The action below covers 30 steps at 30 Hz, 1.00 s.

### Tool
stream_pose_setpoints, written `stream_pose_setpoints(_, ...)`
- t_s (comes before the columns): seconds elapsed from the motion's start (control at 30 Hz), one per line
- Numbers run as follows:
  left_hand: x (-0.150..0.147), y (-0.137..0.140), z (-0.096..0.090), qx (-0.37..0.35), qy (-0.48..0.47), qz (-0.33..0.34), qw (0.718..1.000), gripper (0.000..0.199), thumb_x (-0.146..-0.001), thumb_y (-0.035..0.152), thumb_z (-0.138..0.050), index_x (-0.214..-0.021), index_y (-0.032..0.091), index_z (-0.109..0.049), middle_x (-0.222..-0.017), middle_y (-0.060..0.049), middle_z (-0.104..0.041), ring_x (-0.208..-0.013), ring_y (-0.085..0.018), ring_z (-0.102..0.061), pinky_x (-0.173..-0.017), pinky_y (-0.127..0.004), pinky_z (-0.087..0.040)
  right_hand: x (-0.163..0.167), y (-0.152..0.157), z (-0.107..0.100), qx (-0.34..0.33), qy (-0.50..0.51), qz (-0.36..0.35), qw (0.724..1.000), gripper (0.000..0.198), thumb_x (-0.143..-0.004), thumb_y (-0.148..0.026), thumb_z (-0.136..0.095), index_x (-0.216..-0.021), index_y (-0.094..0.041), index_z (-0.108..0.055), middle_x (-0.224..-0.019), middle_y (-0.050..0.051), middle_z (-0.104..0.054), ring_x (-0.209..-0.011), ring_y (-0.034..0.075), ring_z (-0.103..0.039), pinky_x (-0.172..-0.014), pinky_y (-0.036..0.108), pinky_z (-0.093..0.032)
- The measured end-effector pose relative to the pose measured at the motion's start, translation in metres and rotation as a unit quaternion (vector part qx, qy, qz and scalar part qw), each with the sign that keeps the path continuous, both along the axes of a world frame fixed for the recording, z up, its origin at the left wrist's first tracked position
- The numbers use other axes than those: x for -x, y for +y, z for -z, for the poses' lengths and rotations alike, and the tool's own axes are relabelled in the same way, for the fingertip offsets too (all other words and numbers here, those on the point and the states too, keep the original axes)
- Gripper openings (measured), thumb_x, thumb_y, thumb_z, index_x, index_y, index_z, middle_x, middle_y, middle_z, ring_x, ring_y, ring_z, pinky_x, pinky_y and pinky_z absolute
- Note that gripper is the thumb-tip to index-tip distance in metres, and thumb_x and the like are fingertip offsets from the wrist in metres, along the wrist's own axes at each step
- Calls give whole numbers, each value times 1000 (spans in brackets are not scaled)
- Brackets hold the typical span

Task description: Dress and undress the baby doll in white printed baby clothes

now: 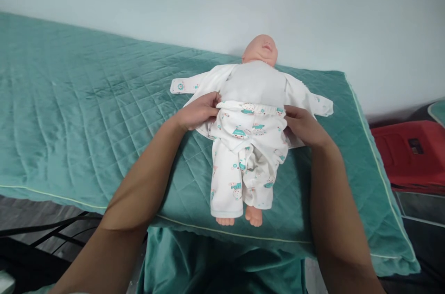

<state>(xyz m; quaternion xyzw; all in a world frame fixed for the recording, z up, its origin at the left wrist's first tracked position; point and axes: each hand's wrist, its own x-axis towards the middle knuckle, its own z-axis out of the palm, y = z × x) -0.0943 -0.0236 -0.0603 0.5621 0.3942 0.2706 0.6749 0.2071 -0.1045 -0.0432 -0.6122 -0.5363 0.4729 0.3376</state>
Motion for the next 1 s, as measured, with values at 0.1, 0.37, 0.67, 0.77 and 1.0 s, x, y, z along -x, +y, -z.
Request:
stream_pose_setpoints(0.1, -3, 0, -4, 42, -2, -40, 998, 35, -55, 6, -69, -83, 20, -52, -67, 5, -56, -55, -8, -51, -48, -18, -36, 1, 3, 3, 6, -28, 33, 999, 11, -74, -22, -63, -66, -23, -55, -62, -2, -60, -56, 14, -56, -51, 28, -48)
stream_pose_setpoints(0.37, -8, 7, -5, 39, 38, 19, 998, 19, -54, 3, -62, -68, 15, -64, -64, 1, -60, -52, -7, -51, -46, -18, -35, 7, 6, 3, 14, -77, 50, 996, 15, -70, -17, -65, -70, -24, -52, -57, -1, -59, -47, 15, -54, -42, 27, -42)
stream_pose_setpoints(0.67, -9, 16, -6, 36, 74, 103, 991, 21, -56, 5, -65, -73, 15, -72, -67, -3, -70, -52, -13, -61, -45, -21, -41, 6, 3, 9, -43, 37, -13, 998, 8, -74, -23, -66, -82, -22, -66, -69, -2, -68, -60, 16, -60, -56, 30, -51)
stream_pose_setpoints(0.77, -9, 14, -3, 57, 36, 81, 994, 19, -56, 4, -65, -72, 14, -70, -62, -2, -67, -50, -11, -59, -44, -20, -43, 2, 4, 13, -56, 57, -18, 997, 19, -75, -25, -69, -93, -23, -74, -77, 0, -74, -65, 19, -64, -58, 31, -53)
stream_pose_setpoints(1.0, -8, 6, 3, 55, -12, 16, 998, 21, -65, 7, -70, -84, 15, -73, -58, 1, -63, -56, -12, -62, -55, -21, -51, -5, 9, 27, -72, 115, 19, 991, 19, -75, -27, -75, -93, -26, -78, -79, 1, -75, -72, 23, -68, -60, 34, -54)
